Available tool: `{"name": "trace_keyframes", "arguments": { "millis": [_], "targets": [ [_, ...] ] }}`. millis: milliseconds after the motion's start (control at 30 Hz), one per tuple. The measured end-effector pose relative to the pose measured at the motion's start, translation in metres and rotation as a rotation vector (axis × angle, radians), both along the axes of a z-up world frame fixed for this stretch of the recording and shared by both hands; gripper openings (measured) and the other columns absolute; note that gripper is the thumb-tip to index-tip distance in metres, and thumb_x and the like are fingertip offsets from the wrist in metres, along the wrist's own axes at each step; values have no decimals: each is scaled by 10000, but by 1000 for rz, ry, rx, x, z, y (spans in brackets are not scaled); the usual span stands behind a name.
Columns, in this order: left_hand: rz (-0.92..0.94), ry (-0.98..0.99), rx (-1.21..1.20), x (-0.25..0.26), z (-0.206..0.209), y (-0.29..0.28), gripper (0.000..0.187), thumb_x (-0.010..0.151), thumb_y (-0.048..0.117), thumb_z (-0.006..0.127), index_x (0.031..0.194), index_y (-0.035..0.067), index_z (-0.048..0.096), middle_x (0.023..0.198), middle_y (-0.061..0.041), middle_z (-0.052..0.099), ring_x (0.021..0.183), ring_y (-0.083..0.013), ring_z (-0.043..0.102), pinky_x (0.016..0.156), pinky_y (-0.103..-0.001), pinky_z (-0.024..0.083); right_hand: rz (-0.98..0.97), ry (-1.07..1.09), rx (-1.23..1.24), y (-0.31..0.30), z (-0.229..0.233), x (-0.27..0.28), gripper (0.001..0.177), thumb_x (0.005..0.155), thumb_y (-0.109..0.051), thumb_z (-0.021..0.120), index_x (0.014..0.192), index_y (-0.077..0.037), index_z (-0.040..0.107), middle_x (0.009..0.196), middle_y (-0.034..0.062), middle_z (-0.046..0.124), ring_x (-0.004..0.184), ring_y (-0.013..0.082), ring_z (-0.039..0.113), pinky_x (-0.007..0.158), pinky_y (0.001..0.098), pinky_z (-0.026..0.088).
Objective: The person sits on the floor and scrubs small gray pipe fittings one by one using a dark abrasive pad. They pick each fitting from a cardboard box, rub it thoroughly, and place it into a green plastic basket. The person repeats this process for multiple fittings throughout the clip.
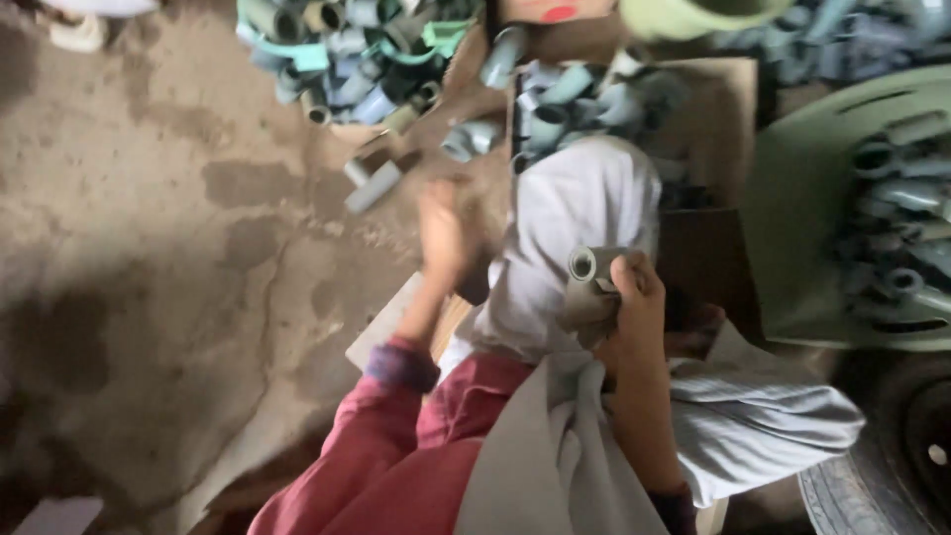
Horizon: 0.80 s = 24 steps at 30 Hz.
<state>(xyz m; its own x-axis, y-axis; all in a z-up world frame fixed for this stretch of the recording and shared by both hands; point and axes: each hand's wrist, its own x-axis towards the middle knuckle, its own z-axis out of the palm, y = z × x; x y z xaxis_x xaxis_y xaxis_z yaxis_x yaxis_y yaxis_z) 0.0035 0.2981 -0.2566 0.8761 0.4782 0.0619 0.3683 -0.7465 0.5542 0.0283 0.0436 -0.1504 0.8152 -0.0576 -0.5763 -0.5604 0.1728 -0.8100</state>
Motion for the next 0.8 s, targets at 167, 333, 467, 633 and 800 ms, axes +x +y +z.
{"name": "trace_keyframes", "arguments": {
  "millis": [167,333,467,633,800],
  "targets": [
    [277,481,344,-9,-151,131,756,904,354,824,1504,176,400,1472,-251,398,1408,-489,324,1128,-572,365,234,83,-210,2,-123,-12,447,956,-379,783,1271,-98,638,1118,149,646,1061,276,648,921,550,511],
    [311,546,172,-4,-179,163,788,879,288,844,1516,367,388,1486,-198,393,1420,-460,343,1095,-518,413,396,77,-177,-5,-159,-10,548,973,-428,749,1357,-60,618,1183,224,659,1139,326,633,952,621,495],
    [293,455,241,-9,-202,159,660,846,276,851,1388,391,493,1301,-100,473,1234,-330,469,1010,-456,429,301,205,-159,-18,-173,-7,648,1005,-440,712,1505,-88,495,1292,232,606,1217,393,607,1013,656,468],
    [100,241,196,33,-136,94,692,701,338,928,1327,414,644,1175,-93,579,1076,-341,578,861,-459,548,184,239,-193,-17,-191,-17,643,932,-422,804,1441,-100,580,1251,217,612,1192,373,612,1013,613,463],
    [-171,-267,-93,137,-21,-1,708,713,302,940,1346,409,641,1156,-78,591,1070,-292,630,936,-372,550,218,200,-197,0,-185,-20,611,858,-464,858,1330,-121,676,1185,217,651,1136,365,626,997,560,471]
  ]
}}
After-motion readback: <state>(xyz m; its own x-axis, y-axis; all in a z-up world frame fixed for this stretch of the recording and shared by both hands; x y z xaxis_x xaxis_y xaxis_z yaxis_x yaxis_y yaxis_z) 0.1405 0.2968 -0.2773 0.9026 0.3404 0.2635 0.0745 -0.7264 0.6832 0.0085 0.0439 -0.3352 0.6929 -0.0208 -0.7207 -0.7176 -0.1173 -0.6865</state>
